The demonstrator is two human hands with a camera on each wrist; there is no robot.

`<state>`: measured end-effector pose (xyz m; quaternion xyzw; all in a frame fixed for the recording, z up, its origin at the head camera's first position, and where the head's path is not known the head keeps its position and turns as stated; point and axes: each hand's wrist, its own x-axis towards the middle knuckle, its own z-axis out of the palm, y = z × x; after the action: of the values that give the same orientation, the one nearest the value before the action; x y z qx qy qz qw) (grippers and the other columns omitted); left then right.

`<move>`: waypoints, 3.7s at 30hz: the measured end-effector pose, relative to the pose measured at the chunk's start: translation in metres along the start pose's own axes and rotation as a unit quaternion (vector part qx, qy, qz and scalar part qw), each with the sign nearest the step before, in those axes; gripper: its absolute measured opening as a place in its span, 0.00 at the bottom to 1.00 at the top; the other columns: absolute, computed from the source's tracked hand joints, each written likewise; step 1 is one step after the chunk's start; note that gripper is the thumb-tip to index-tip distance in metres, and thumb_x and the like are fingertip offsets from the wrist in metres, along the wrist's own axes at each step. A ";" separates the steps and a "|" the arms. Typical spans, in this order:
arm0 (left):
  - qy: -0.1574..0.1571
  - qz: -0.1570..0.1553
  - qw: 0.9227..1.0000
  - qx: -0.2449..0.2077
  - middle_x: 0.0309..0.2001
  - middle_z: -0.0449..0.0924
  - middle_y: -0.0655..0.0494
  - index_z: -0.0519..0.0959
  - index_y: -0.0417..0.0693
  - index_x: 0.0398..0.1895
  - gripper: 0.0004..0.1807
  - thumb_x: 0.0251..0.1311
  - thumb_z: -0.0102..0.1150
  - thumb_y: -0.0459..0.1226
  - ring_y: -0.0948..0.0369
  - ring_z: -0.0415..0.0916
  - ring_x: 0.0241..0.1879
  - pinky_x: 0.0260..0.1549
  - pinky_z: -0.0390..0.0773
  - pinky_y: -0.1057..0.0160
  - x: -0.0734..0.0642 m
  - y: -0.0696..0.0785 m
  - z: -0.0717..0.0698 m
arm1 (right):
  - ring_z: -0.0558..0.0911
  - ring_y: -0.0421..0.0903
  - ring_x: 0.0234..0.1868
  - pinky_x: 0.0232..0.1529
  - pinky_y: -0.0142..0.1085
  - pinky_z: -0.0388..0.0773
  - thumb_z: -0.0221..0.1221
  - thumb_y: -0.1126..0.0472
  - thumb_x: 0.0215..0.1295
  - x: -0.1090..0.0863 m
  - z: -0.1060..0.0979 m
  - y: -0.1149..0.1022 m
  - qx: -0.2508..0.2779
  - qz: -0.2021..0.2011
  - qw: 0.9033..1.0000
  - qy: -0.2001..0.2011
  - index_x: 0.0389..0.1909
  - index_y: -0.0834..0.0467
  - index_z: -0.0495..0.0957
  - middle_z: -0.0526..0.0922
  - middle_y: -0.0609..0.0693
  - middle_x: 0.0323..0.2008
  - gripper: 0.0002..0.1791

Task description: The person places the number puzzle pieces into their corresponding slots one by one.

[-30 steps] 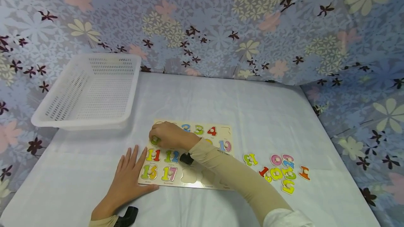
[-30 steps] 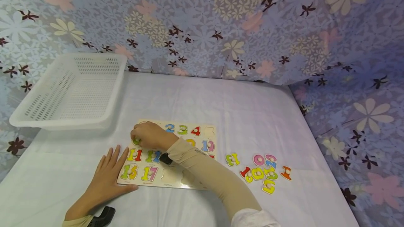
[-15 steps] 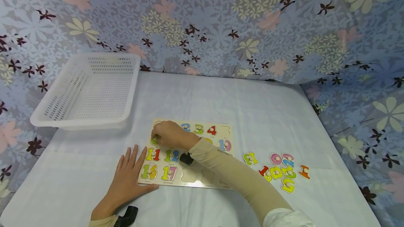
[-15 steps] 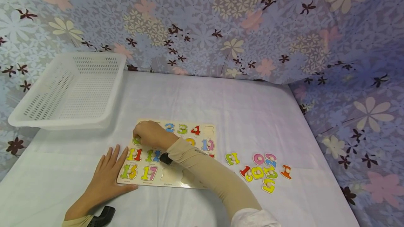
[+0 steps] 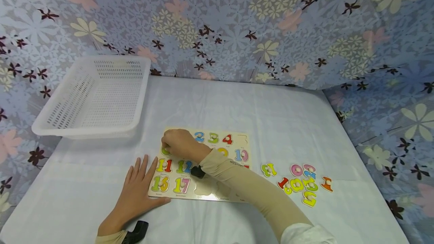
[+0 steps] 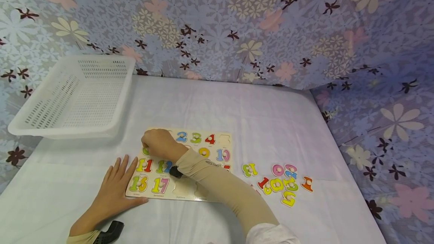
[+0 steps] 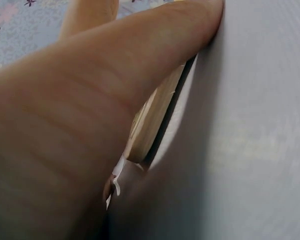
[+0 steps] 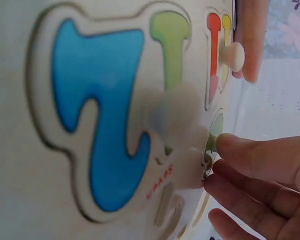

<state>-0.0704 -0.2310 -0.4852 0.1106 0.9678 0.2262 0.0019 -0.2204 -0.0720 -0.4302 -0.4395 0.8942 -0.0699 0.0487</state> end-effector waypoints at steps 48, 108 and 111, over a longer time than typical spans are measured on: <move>0.005 0.012 1.000 -0.001 0.74 0.41 0.34 0.49 0.46 0.77 0.65 0.39 0.67 0.67 0.41 0.31 0.74 0.69 0.27 0.48 -0.001 0.003 0.000 | 0.76 0.45 0.38 0.41 0.46 0.75 0.72 0.56 0.52 -0.290 -0.008 0.098 0.114 0.305 0.944 0.061 0.48 0.55 0.81 0.75 0.48 0.43 0.21; -0.006 -0.002 1.000 0.006 0.75 0.41 0.36 0.51 0.45 0.76 0.66 0.38 0.64 0.71 0.42 0.31 0.74 0.69 0.31 0.45 0.001 0.004 0.001 | 0.74 0.39 0.35 0.58 0.37 0.66 0.65 0.69 0.53 -0.131 -0.009 0.032 0.070 -0.040 0.996 0.040 0.32 0.51 0.83 0.80 0.39 0.27 0.10; -0.009 -0.006 1.000 0.006 0.75 0.40 0.36 0.51 0.45 0.76 0.66 0.38 0.64 0.71 0.43 0.31 0.74 0.69 0.30 0.45 0.000 0.004 0.001 | 0.75 0.38 0.33 0.54 0.35 0.69 0.62 0.73 0.54 -0.130 -0.008 0.032 0.100 -0.047 0.993 0.046 0.32 0.52 0.84 0.81 0.41 0.28 0.12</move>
<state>-0.0698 -0.2267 -0.4842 0.1067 0.9698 0.2190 0.0113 -0.1671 0.0509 -0.4246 -0.4705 0.8622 -0.1814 0.0477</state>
